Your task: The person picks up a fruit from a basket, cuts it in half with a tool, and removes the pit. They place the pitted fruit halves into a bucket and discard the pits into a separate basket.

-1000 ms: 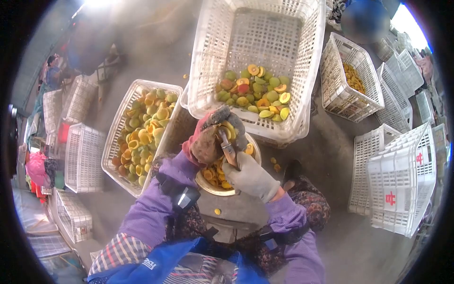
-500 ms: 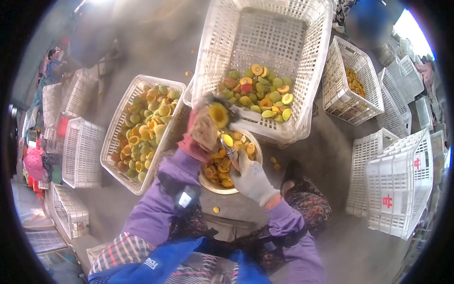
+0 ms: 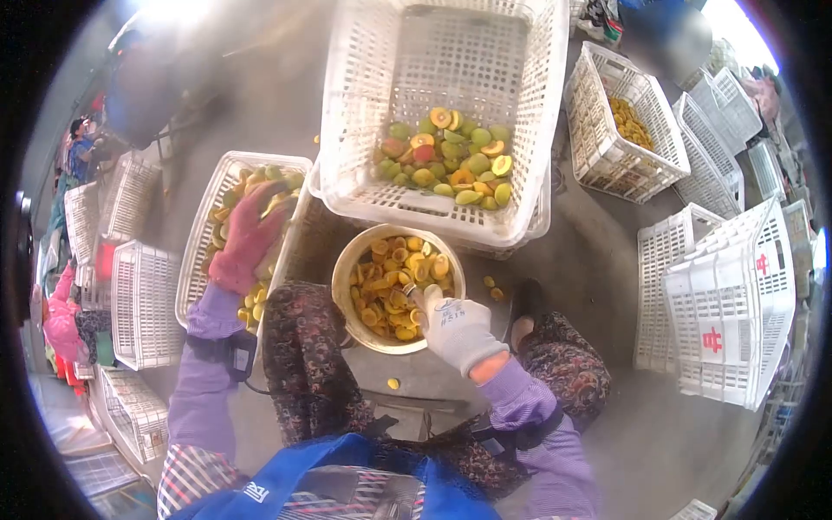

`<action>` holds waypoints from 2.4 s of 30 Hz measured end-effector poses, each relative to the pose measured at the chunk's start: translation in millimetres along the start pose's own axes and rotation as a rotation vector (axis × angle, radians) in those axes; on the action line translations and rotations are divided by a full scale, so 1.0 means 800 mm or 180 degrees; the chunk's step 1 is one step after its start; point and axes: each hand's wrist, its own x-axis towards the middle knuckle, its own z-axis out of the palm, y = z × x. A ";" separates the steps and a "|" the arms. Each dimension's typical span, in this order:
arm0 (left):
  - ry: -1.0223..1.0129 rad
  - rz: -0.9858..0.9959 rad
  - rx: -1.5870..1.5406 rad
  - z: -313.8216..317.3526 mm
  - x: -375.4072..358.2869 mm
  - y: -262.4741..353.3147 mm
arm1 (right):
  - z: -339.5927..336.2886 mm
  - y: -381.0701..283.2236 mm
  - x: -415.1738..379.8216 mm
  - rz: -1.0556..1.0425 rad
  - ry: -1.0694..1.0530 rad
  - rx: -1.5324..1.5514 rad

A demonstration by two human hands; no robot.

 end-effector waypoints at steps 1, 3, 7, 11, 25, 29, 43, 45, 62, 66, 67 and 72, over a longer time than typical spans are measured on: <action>-0.0503 -0.0254 -0.0361 0.015 0.014 0.035 | 0.000 0.008 -0.005 -0.0056 -0.0037 -0.0214; -0.1417 -0.0273 -0.0647 0.071 0.059 0.091 | -0.018 0.009 -0.014 0.0014 -0.0062 -0.0579; -0.2065 0.0197 -0.0245 0.238 0.129 0.108 | -0.035 0.020 -0.043 -0.0009 0.0317 -0.0755; -0.2714 -0.0054 0.0409 0.356 0.156 0.097 | -0.052 0.030 -0.066 0.0214 0.0775 -0.0488; -0.1456 0.0039 -0.4078 0.178 0.033 0.141 | -0.073 0.028 -0.013 0.0562 0.1445 0.0813; -0.1041 0.0484 -0.3036 0.163 0.000 0.134 | -0.060 0.010 0.003 0.0302 0.1543 0.0814; -0.0365 -0.0898 -0.4158 0.040 -0.017 0.045 | -0.070 -0.002 -0.013 0.0120 0.1465 0.0420; 0.0313 -0.1251 -0.3340 -0.005 -0.019 0.028 | -0.068 0.003 -0.025 0.0083 0.1396 0.0263; -0.1261 0.1270 0.0335 0.437 0.225 0.112 | -0.128 0.077 -0.122 0.1621 0.2500 0.2421; -0.1345 0.1134 0.0498 0.454 0.220 0.108 | -0.133 0.089 -0.122 0.1611 0.2462 0.2347; -0.1130 0.1326 0.0927 0.449 0.211 0.111 | -0.135 0.089 -0.118 0.1625 0.2414 0.2346; -0.1671 -0.0284 -0.1694 0.397 0.189 0.122 | -0.140 0.081 -0.095 0.1139 0.2446 0.1363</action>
